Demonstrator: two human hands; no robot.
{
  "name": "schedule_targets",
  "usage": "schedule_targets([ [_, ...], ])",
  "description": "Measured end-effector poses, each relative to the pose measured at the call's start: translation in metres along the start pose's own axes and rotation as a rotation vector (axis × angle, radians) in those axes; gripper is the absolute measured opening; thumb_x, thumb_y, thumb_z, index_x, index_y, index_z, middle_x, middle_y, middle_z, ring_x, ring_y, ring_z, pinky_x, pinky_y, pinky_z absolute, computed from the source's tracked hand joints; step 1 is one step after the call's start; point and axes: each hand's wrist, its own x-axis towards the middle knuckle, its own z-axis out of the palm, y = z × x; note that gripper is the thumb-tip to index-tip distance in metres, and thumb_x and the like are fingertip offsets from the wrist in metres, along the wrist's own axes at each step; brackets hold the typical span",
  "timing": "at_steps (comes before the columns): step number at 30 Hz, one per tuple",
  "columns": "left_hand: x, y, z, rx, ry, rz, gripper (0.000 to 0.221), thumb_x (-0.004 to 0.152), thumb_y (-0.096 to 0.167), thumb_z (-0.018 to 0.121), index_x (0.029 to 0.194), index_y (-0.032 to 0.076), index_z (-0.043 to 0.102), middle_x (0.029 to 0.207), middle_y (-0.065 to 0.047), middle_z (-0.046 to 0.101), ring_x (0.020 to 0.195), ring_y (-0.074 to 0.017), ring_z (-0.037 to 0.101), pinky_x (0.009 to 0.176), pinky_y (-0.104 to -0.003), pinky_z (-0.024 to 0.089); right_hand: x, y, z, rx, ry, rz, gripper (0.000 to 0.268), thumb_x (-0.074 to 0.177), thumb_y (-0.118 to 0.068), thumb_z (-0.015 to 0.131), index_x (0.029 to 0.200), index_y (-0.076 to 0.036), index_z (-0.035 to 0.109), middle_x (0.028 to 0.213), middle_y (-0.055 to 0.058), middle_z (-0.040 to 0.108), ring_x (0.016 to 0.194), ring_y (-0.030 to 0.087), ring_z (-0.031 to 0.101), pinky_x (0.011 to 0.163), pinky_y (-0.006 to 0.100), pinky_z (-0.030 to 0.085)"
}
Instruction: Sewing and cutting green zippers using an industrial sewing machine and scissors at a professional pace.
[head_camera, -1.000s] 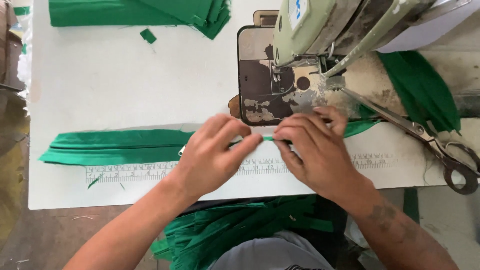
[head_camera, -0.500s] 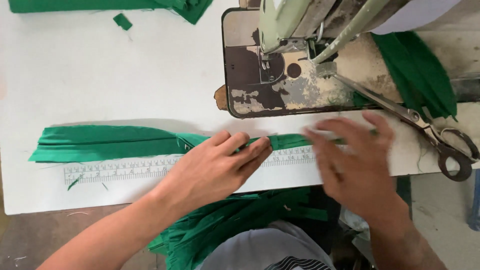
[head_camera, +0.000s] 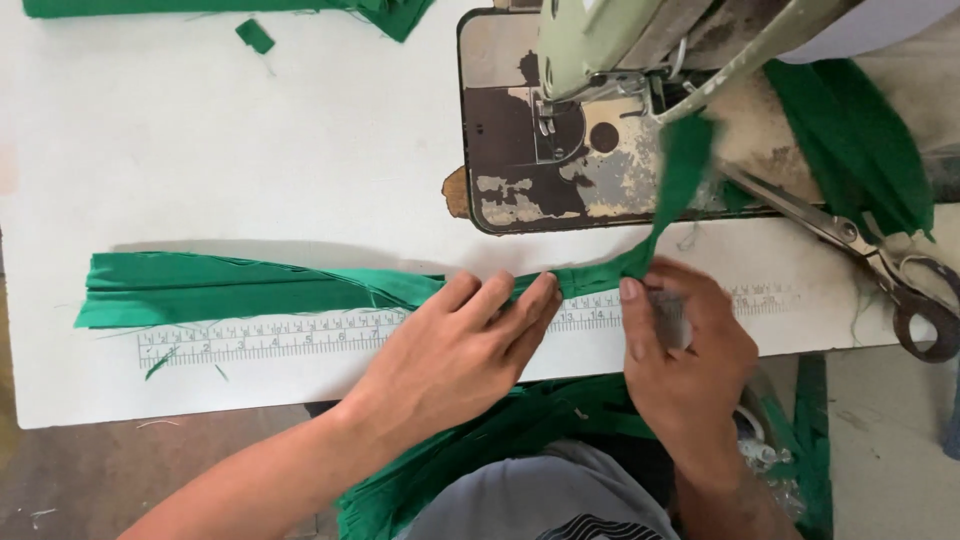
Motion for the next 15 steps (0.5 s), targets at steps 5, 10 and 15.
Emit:
schedule_targets([
  [5, 0.004, 0.013, 0.001, 0.031, -0.047, -0.014, 0.039, 0.091, 0.019, 0.045, 0.125, 0.001, 0.05, 0.123, -0.012, 0.051, 0.094, -0.0239, 0.045, 0.07, -0.032, 0.041, -0.011, -0.009, 0.003, 0.079, 0.046, 0.026, 0.022, 0.087, -0.018, 0.064, 0.099, -0.001, 0.058, 0.084, 0.01, 0.066, 0.068, 0.017, 0.064, 0.055, 0.029, 0.049],
  [10, 0.012, 0.027, 0.005, -0.029, 0.043, -0.121, 0.029, 0.089, 0.012, 0.041, 0.106, 0.001, 0.062, 0.124, -0.016, 0.053, 0.097, -0.0257, 0.047, 0.074, -0.03, 0.039, -0.011, -0.022, -0.002, 0.074, -0.174, -0.151, 0.037, 0.086, -0.019, 0.058, 0.119, -0.003, 0.052, 0.118, 0.015, 0.057, 0.107, 0.028, 0.058, 0.091, 0.034, 0.053],
  [15, 0.001, 0.013, -0.013, -0.201, -0.062, -0.023, 0.037, 0.086, 0.013, 0.045, 0.116, -0.006, 0.054, 0.124, -0.023, 0.051, 0.112, -0.0318, 0.047, 0.092, -0.035, 0.04, -0.011, -0.002, 0.003, -0.045, -0.181, -0.401, 0.047, 0.086, -0.023, 0.061, 0.124, 0.0, 0.047, 0.125, 0.014, 0.051, 0.117, 0.03, 0.051, 0.098, 0.038, 0.049],
])
